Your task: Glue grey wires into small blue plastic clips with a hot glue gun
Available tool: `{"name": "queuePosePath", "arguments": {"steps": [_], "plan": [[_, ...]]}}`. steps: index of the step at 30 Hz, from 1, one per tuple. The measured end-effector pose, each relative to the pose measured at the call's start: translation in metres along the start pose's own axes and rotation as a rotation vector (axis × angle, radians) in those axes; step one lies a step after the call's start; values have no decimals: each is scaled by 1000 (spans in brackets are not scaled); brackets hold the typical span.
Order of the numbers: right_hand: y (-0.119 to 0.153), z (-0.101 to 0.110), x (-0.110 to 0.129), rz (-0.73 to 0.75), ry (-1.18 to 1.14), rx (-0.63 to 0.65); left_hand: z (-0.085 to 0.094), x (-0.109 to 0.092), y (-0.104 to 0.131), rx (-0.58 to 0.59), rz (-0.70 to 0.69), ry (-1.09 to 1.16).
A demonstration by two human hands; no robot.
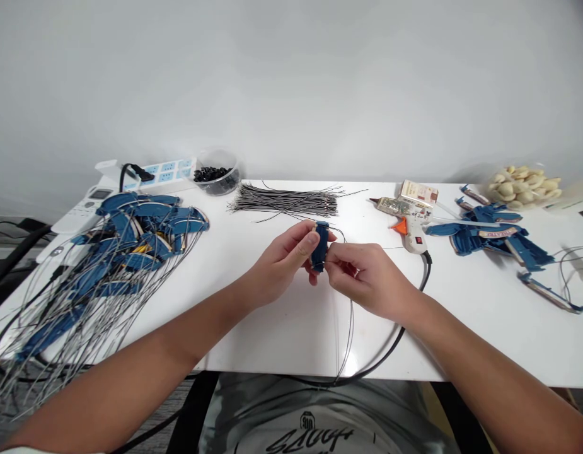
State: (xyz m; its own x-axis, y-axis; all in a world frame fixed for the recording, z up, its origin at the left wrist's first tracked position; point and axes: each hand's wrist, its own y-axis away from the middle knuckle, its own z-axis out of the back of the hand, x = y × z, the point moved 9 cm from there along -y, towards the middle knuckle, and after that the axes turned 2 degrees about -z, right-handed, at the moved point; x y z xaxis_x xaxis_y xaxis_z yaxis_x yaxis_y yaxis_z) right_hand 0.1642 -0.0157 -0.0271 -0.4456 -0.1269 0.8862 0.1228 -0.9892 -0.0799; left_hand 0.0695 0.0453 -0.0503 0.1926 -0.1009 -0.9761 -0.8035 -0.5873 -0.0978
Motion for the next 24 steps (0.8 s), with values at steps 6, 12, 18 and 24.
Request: {"name": "queuePosePath", "arguments": {"steps": [6,12,18,24], "plan": [[2,0,-1,-45,33,4,2,4,0,-82,88,79],[4,4,-4,-80,22,-79,7,8,0,-136,140,169],[5,5,-16,-159,-79,-99,13,3,1,-203,102,143],[1,3,-23,-244,-237,-26,27,-7,1,-306,-23,11]]}}
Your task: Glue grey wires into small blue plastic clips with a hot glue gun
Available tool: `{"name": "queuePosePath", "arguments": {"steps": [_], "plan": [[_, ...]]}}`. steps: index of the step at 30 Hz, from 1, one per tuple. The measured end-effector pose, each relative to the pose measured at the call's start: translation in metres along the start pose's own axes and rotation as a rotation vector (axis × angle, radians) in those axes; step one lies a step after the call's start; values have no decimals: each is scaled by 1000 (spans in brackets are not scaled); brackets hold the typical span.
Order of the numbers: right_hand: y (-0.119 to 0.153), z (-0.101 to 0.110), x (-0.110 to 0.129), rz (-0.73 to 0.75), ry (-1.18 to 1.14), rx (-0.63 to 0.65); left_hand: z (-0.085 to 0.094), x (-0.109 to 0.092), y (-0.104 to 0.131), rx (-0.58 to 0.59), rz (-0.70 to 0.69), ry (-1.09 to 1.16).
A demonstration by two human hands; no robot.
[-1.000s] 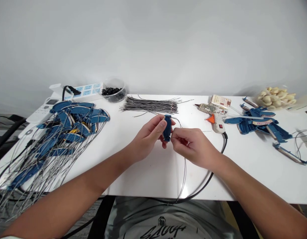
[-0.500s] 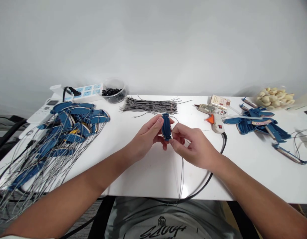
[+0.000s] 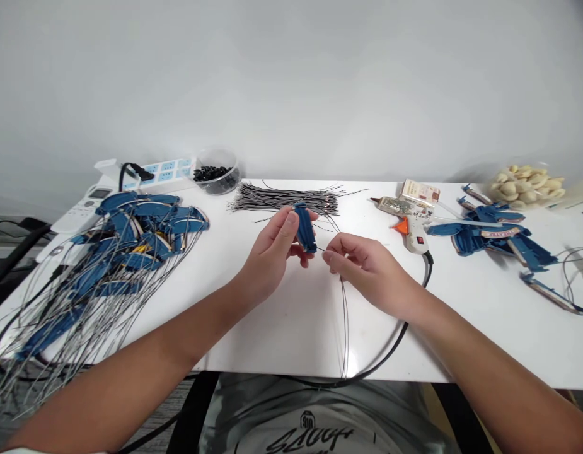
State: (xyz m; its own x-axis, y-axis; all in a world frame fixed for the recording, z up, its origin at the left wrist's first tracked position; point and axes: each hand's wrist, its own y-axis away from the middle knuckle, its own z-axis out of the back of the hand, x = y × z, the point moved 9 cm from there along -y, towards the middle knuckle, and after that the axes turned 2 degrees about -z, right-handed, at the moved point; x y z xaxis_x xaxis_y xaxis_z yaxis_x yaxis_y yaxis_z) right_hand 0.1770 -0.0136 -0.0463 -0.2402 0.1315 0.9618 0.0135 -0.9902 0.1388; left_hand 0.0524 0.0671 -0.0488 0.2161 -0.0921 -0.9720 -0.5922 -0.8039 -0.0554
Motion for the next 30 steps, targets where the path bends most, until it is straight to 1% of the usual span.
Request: {"name": "queuePosePath", "arguments": {"steps": [3,5,7,10,13,15,17,20,21,22,23,25,28,30], "plan": [[2,-16,1,-84,-276,216,7,-3,-2,-63,-26,-22],[6,-26,5,-129,-439,353,10,-3,-3,-92,-17,-3],[11,-32,9,-156,-541,439,12,-2,-5,-108,8,27],[14,-34,11,-175,-607,491,13,-1,-6,-126,47,76],[14,-31,12,-182,-649,490,14,1,-7,-144,63,102],[12,-25,11,-175,-620,448,16,1,-7,-156,64,101],[6,-14,6,-157,-509,340,17,3,-7,-162,62,84],[-3,10,-5,-133,-281,85,18,4,-6,-150,43,-6],[-4,17,-8,-129,-198,12,17,4,-5,-135,31,-51],[-5,20,-10,-123,-120,-33,15,4,-4,-115,18,-99],[-6,21,-11,-112,-53,-48,13,3,-3,-93,5,-145],[-6,14,-11,-84,20,-12,8,3,-1,-50,-15,-212],[-4,1,-10,-64,-10,89,2,5,3,-11,-16,-244],[-3,-3,-12,-80,-24,126,1,6,4,0,-6,-241]]}}
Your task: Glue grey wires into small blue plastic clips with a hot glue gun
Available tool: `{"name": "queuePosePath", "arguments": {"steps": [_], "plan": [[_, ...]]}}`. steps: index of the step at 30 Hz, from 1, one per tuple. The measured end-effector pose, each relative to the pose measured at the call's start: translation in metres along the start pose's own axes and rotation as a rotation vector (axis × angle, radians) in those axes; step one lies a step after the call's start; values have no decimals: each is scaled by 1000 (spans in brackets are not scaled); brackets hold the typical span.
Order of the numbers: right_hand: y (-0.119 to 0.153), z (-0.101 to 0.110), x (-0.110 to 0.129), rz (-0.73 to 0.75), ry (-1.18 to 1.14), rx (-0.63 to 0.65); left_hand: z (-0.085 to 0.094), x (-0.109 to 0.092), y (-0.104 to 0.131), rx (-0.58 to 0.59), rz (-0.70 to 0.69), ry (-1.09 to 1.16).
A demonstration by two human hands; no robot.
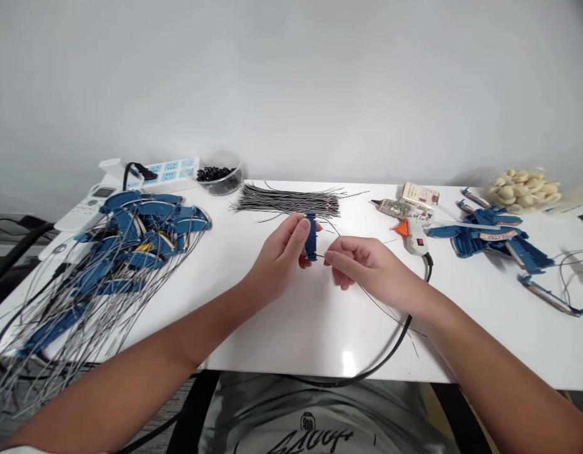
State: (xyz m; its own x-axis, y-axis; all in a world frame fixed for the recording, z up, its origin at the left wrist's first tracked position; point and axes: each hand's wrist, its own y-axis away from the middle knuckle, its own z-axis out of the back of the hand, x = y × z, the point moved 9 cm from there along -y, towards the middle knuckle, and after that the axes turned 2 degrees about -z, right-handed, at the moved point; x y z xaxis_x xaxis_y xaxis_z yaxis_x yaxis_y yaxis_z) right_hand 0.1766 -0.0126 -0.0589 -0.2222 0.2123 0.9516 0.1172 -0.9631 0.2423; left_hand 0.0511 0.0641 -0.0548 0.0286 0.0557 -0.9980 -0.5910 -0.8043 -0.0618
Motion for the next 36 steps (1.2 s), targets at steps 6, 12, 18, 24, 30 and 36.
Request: {"name": "queuePosePath", "arguments": {"steps": [6,12,18,24,30,36], "plan": [[1,7,0,11,102,-81,-4,1,0,42,29,-5],[7,14,16,145,300,-236,-8,6,1,61,74,0],[7,10,18,171,304,-239,-10,5,1,77,66,46],[10,12,19,221,219,-267,-14,-4,2,124,4,84],[13,16,26,295,296,-336,-14,-4,1,112,30,163],[13,14,28,321,293,-332,-14,-3,0,101,46,266]]}}
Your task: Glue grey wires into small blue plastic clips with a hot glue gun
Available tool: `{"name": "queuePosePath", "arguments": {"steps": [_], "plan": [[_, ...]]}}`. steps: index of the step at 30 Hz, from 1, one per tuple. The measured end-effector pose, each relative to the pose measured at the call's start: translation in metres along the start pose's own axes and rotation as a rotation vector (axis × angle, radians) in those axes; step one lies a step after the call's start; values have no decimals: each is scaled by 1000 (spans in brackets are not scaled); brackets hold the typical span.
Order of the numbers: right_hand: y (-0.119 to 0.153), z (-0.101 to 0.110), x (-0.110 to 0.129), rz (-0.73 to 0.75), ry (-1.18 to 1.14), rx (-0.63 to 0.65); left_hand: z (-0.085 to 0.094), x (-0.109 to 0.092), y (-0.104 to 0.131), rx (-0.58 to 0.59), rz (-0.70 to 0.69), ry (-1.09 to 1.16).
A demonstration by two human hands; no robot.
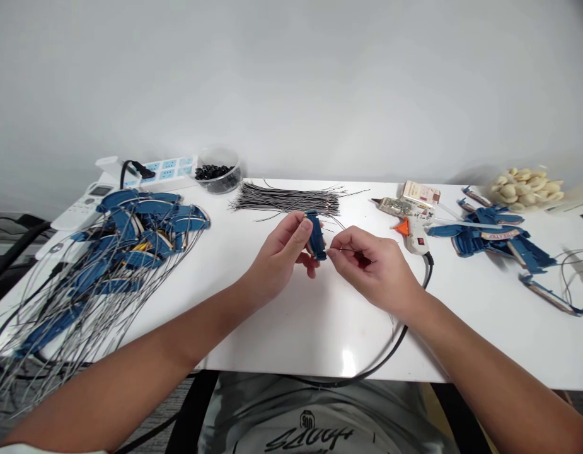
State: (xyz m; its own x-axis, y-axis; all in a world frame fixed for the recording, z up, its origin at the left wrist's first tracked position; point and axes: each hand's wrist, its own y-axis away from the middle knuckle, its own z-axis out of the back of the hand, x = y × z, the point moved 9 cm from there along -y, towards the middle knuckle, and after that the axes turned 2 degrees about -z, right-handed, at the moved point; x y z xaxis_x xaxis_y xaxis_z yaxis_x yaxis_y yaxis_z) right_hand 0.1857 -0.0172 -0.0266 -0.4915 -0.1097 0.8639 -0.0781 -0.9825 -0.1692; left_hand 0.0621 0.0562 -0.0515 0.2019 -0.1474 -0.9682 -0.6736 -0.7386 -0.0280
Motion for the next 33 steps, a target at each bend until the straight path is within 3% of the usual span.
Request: {"name": "queuePosePath", "arguments": {"steps": [8,22,33], "plan": [[1,1,1,9,-21,-10,-1,2,-1,16,20,73],[2,-7,1,-14,-51,150,-2,-3,0,66,-24,67],[0,-3,4,-30,-53,93,4,-1,-2,-9,10,25]]}}
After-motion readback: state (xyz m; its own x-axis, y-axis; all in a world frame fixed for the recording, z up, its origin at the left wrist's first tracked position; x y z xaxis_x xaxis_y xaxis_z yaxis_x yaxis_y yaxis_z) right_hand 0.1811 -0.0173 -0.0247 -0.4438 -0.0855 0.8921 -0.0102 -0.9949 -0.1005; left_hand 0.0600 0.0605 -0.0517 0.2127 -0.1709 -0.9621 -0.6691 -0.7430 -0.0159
